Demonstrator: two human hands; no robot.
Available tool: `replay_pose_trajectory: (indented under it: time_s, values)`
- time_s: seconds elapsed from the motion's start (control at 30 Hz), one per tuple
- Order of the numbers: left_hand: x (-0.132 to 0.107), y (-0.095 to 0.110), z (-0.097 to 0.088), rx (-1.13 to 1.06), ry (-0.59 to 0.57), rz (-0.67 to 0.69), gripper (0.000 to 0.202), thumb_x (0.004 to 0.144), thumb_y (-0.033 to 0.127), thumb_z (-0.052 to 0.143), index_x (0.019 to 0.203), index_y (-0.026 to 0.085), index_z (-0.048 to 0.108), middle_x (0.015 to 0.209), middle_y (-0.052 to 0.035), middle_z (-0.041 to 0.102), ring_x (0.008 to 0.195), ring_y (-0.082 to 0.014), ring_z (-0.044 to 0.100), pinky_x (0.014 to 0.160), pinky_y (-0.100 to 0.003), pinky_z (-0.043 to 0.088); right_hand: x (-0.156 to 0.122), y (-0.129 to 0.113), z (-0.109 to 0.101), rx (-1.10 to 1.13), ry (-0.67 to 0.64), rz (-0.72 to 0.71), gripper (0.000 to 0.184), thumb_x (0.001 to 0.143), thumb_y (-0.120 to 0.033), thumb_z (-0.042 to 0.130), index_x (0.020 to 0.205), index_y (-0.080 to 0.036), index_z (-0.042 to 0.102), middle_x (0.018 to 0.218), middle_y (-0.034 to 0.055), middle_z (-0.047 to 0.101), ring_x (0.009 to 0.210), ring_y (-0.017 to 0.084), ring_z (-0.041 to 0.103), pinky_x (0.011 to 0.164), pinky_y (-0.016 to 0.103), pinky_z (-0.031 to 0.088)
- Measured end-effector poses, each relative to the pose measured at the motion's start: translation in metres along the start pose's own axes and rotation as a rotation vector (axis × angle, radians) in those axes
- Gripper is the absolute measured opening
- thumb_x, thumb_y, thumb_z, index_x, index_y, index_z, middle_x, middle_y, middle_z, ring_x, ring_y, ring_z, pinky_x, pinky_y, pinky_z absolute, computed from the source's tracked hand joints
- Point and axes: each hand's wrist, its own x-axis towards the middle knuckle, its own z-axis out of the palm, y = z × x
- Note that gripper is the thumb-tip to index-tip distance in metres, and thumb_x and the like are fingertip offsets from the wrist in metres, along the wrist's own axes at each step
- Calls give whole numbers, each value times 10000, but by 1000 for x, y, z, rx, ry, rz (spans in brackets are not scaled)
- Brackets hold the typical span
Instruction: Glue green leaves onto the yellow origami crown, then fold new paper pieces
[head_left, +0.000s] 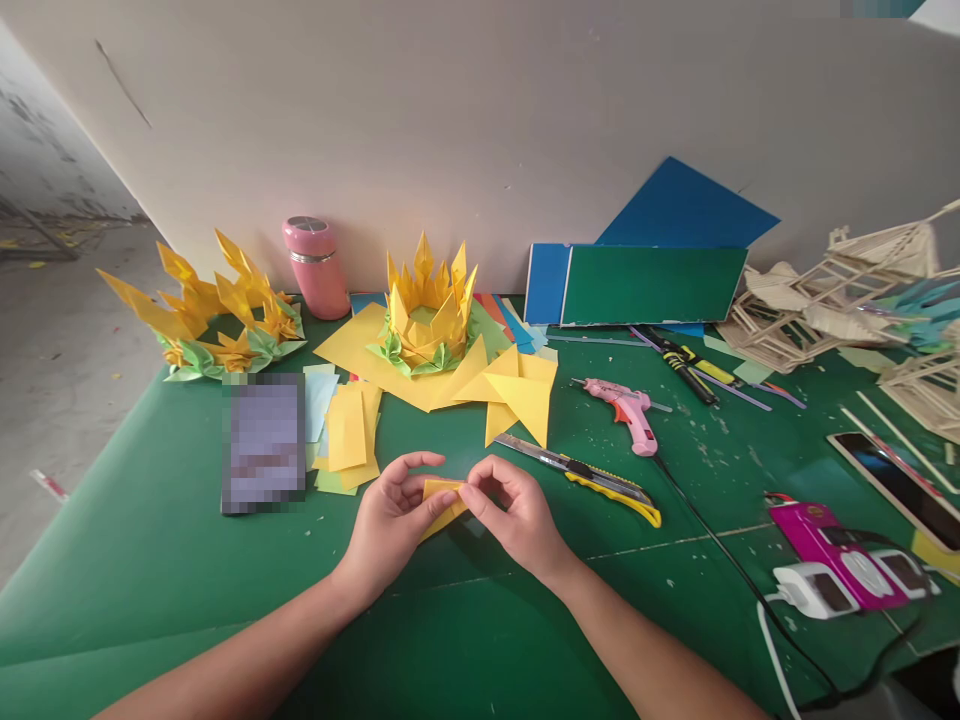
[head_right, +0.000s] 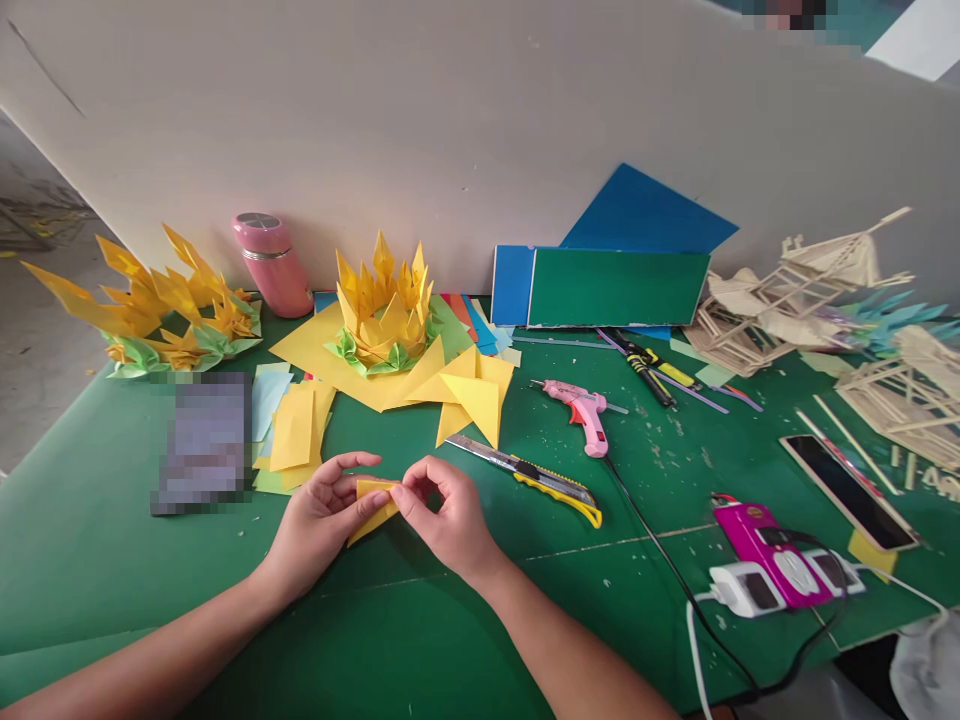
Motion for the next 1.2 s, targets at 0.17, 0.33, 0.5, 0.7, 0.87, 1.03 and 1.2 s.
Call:
replay_pose_trajectory:
  time_s: [0.17,0.33,0.5,0.7,0.87,1.03,1.2]
  values:
    - [1,2,1,-57,-38,-36,496,540,391,854,894,168,588,638,1,733,587,-134,654,567,-216,483,1,-1,-2,-28,-19,-59,218,842,-317,531,662,-208,476,618,-31,464,580,113,445,542,234,406]
    - [2,1,1,-142,-22,-65,504,552,329,864,938,169,583,649,8,740,577,-123,652,554,-197,476,1,0,-1,29,-26,-26,198,825,-334,562,684,-212,493,640,-29,493,575,111,471,541,234,432]
    - [3,-2,-3,-204,-17,-64,515,557,309,868,959,162,583,716,-27,766,638,-137,687,619,-213,514,0,1,1,33,11,-12,174,800,-331,606,695,-211,535,674,-9,565,614,133,537,586,261,479]
    - [4,-1,-2,-237,-21,-60,485,541,285,876,918,163,596,728,-33,770,679,-159,704,707,-274,545,0,4,1,88,31,-3,192,794,-335,638,683,-210,545,691,-4,583,629,139,554,596,268,494]
    - [4,-2,-2,-228,-11,-57,450,557,310,868,893,169,605,732,-31,770,666,-152,696,669,-245,533,0,7,1,113,31,19,180,762,-339,675,700,-210,565,718,1,596,681,153,591,647,282,520]
    - [3,-2,-3,-224,17,-50,424,561,327,862,873,168,624,779,-55,772,663,-174,700,629,-262,535,-1,8,2,96,-6,47,218,740,-386,700,743,-212,569,718,-1,610,668,152,594,638,281,525]
    - [3,-2,-3,-214,-2,-36,400,555,312,865,865,170,655,770,-49,770,711,-181,707,705,-282,550,-2,4,2,55,-10,22,198,806,-381,627,729,-210,562,704,-1,593,664,145,573,631,271,500]
